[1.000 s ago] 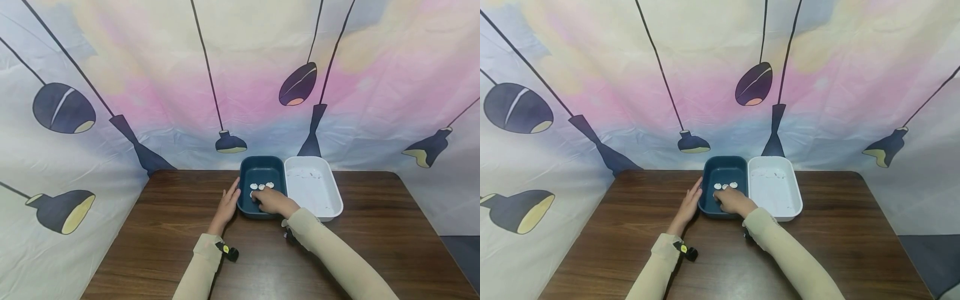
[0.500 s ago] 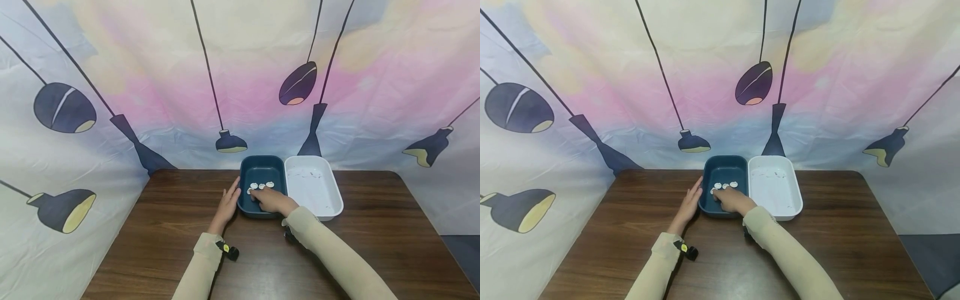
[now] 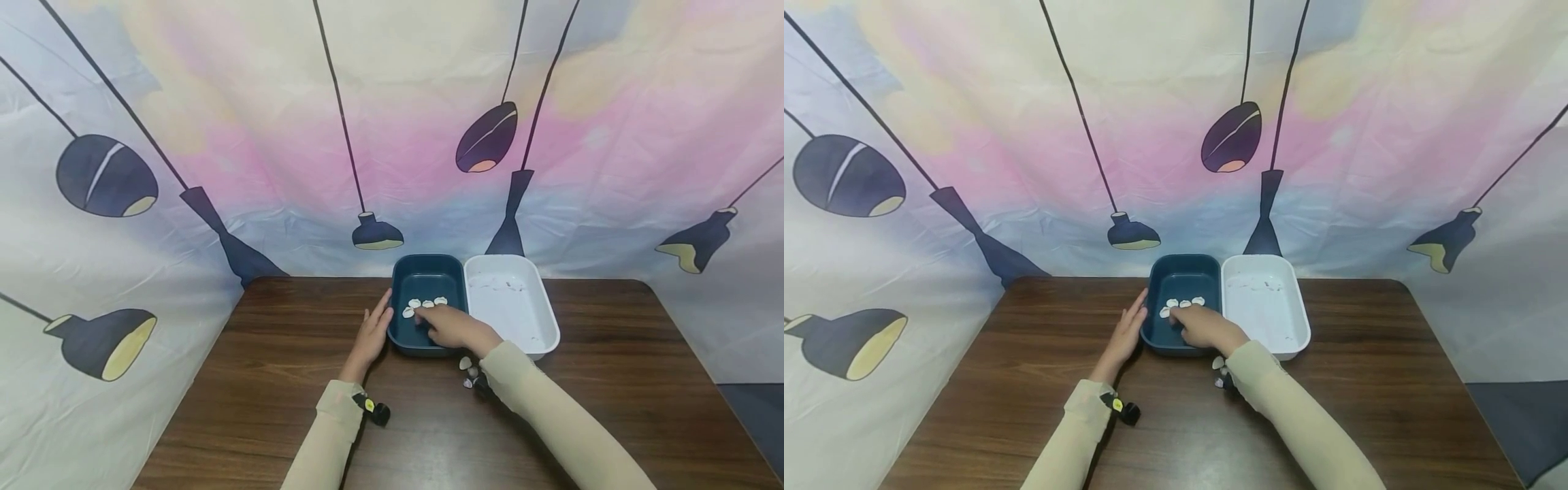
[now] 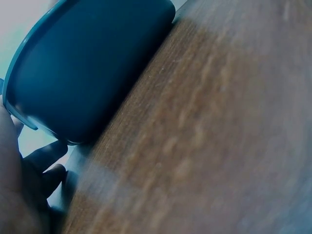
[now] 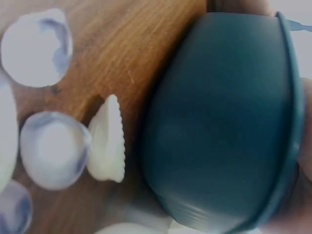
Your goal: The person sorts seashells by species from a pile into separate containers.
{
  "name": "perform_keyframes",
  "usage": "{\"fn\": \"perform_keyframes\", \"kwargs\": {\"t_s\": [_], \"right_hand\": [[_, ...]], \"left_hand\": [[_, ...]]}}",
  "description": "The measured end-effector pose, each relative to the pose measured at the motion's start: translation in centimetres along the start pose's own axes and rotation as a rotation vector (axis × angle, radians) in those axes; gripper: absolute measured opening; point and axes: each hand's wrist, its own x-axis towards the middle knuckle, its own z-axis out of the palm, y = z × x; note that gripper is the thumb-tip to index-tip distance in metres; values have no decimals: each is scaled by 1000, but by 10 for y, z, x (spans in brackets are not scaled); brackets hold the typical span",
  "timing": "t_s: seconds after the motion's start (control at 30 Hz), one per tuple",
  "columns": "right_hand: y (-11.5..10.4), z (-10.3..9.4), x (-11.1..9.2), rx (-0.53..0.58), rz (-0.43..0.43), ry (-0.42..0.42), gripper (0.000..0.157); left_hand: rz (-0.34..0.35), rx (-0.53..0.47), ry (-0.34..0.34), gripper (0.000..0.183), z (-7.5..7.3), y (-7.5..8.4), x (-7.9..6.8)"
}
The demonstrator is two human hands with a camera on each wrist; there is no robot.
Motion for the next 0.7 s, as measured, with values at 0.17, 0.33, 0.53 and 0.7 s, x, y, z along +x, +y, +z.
{"fn": "perform_keyframes", "kwargs": {"t_s": [0.17,0.33,0.53,0.7], "right_hand": [[-2,-10,-17,-6,-53,80,24],[-6,-20,-36,13,-68,133,21],[-12,-27,-59,24,-62,151,16],[-16,-26,-77,36,-62,158,15]], "left_hand": [[9,5,7,55,0,-1,0],[21,9,12,55,1,-4,0],[10,2,7,55,1,-3,-1],[17,-4,8,55,0,-2,0]]}}
